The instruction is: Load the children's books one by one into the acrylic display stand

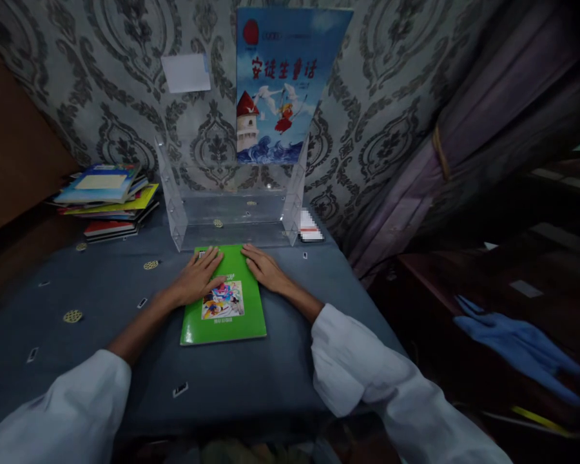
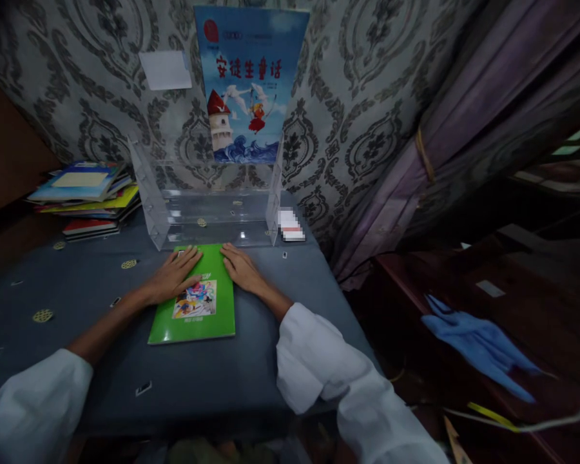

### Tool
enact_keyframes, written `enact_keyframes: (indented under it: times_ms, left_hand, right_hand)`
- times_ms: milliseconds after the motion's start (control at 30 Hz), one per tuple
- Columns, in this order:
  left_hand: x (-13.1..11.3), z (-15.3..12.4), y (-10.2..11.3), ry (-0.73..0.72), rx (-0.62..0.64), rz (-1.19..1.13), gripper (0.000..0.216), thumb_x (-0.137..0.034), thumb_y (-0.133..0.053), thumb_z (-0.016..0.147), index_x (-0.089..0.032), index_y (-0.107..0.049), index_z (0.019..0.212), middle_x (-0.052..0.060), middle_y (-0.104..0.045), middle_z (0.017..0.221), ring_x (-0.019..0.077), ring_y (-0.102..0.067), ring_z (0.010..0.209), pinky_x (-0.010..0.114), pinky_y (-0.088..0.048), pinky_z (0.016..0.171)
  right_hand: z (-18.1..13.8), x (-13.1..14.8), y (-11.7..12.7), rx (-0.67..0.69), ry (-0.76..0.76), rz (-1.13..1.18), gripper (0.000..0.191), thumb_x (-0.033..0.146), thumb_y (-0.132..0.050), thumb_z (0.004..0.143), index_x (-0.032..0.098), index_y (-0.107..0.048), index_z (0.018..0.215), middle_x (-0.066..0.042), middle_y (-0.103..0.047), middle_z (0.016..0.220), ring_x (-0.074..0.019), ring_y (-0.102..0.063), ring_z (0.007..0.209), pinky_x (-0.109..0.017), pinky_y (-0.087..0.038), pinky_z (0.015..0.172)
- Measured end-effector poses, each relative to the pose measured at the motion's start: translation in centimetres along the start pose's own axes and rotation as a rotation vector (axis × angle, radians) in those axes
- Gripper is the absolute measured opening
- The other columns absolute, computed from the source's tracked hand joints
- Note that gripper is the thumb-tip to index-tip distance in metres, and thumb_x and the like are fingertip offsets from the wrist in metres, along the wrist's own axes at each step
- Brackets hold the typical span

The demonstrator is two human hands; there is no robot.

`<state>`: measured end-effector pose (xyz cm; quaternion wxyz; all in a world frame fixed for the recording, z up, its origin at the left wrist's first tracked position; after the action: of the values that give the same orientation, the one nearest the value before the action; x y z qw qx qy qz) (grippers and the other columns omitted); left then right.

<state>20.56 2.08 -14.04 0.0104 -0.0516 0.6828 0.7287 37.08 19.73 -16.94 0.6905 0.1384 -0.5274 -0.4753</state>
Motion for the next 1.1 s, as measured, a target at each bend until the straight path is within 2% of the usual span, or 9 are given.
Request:
enact_keyframes:
  times_ms: [133,233,367,600,700,867,1000,1100]
  left_hand:
    - [-1.4,0.6,0.6,-0.201,0.068,0.006,0.074,-0.063,-0.02,0.104,-0.018,-0.015,0.162,0.014,-0.019,0.168,0.0247,-0.016,0.156,0.047,-0.011,0.125]
    - [-3.4,0.7,0.9,-0.32,0.098,0.005,0.073,-0.062,-0.019,0.104,-0.019,-0.009,0.163,0.013,-0.015,0.168,0.0243,-0.011,0.157,0.049,-0.006,0.125]
    - [-6.1,-0.1,1.3,-0.448,0.135,-0.033,0.066,-0.06,-0.025,0.105,-0.027,-0.016,0.162,0.009,-0.017,0.169,0.0247,-0.008,0.157,0.054,-0.003,0.125]
    - [-9.3,-3.2,2.4,-0.585,0.153,-0.128,0.051,-0.051,-0.035,0.106,-0.039,-0.034,0.155,0.001,-0.03,0.165,0.0233,-0.021,0.155,0.055,-0.006,0.126]
    - [-9.9,-4.3,2.6,-0.601,0.157,-0.135,0.049,-0.048,-0.038,0.106,-0.04,-0.035,0.155,0.0,-0.034,0.163,0.0233,-0.024,0.154,0.055,-0.009,0.126]
    - [-10.2,-5.5,1.9,-0.557,0.09,-0.087,0.049,-0.044,-0.041,0.106,-0.04,-0.034,0.155,-0.001,-0.034,0.164,0.0217,-0.026,0.154,0.051,-0.012,0.127]
    - [-9.9,-6.7,1.0,-0.447,0.042,-0.012,0.052,-0.047,-0.044,0.105,-0.038,-0.035,0.155,0.001,-0.036,0.163,0.0243,-0.027,0.153,0.053,-0.011,0.126]
    - [-9.2,-7.7,0.9,-0.33,-0.006,0.002,0.06,-0.054,-0.04,0.104,-0.032,-0.031,0.158,0.006,-0.033,0.164,0.0265,-0.023,0.154,0.054,-0.008,0.126]
  right_hand:
    - [0.2,0.1,0.2,-0.003,-0.012,0.048,0.052,0.047,-0.034,0.105,0.018,-0.06,0.139,-0.013,-0.058,0.147,-0.0229,-0.045,0.144,-0.048,-0.034,0.123]
    - [0.3,0.6,0.4,-0.007,-0.021,0.062,0.057,0.053,-0.033,0.104,0.018,-0.062,0.138,-0.013,-0.059,0.145,-0.0239,-0.046,0.144,-0.048,-0.034,0.122]
    - [0.3,1.1,0.6,0.002,-0.033,0.059,0.058,0.053,-0.034,0.104,0.015,-0.062,0.138,-0.015,-0.058,0.146,-0.025,-0.045,0.144,-0.047,-0.034,0.122]
    - [0.0,1.6,0.6,0.062,-0.026,-0.084,0.05,0.045,-0.04,0.104,0.016,-0.058,0.141,-0.013,-0.051,0.153,-0.0237,-0.04,0.147,-0.047,-0.032,0.123]
    - [-0.1,1.5,0.4,0.078,-0.022,-0.13,0.052,0.045,-0.046,0.102,0.014,-0.056,0.143,-0.015,-0.048,0.155,-0.0258,-0.039,0.148,-0.048,-0.032,0.123]
    - [-0.2,1.2,0.3,0.085,-0.003,-0.148,0.054,0.044,-0.053,0.099,0.015,-0.053,0.145,-0.015,-0.047,0.156,-0.0269,-0.037,0.149,-0.049,-0.031,0.123]
    - [-0.3,1.3,0.4,0.092,-0.004,-0.149,0.055,0.043,-0.052,0.1,0.011,-0.053,0.145,-0.019,-0.046,0.156,-0.0281,-0.036,0.15,-0.049,-0.031,0.123]
    - [-0.3,1.4,0.4,0.091,-0.001,-0.151,0.056,0.042,-0.053,0.099,0.01,-0.053,0.145,-0.019,-0.046,0.156,-0.0287,-0.036,0.15,-0.048,-0.032,0.123]
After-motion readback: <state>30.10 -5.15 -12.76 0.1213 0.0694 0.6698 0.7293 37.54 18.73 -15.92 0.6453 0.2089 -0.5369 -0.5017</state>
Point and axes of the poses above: each hand's wrist, its own z-axis towards the middle knuckle, its own y-axis out of the back of the hand, x = y × z, the point moved 2 cm from there along z, towards the middle knuckle
